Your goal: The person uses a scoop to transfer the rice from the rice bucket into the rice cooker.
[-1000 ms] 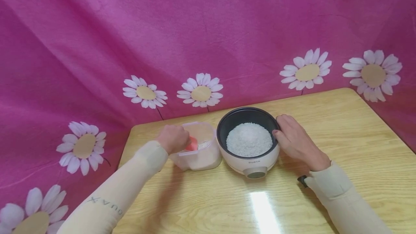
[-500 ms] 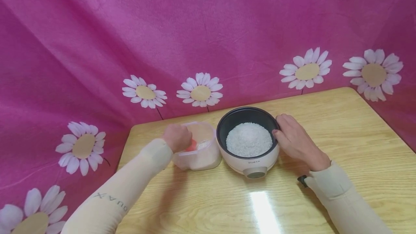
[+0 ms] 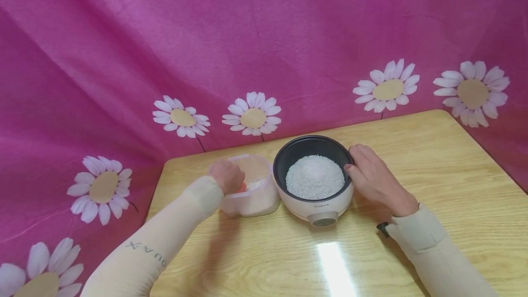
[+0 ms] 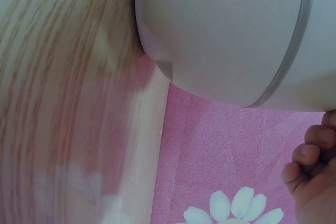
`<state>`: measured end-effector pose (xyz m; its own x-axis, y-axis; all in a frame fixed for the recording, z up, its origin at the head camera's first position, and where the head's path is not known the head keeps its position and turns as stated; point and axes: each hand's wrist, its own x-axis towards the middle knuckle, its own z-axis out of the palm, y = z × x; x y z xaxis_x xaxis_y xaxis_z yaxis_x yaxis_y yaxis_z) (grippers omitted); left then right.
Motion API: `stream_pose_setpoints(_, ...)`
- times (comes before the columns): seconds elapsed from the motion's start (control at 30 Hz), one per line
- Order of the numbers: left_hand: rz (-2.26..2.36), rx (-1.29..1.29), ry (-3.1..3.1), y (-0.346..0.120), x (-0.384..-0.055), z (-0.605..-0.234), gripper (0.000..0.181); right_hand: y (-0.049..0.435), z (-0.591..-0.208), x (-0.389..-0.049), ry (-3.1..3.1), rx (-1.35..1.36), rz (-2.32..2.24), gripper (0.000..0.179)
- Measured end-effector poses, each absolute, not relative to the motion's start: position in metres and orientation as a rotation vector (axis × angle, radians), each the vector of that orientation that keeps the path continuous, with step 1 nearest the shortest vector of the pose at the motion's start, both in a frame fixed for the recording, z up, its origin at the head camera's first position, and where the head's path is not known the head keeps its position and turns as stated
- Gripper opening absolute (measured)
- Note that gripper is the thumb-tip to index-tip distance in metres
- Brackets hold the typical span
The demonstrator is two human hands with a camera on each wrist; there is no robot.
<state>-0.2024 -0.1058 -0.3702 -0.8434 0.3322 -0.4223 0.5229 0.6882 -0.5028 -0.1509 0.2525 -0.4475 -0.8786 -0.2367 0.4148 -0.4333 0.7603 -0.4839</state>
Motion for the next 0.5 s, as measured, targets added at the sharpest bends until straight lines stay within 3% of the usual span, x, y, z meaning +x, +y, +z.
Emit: stream_pose_setpoints(0.5, -0.765, 0.612, 2.534, -0.1055, -0.2039, -0.3693, 0.028, 0.2532, -0.4474, -0.1517, -2.627, 0.524, 0.839, 0.007)
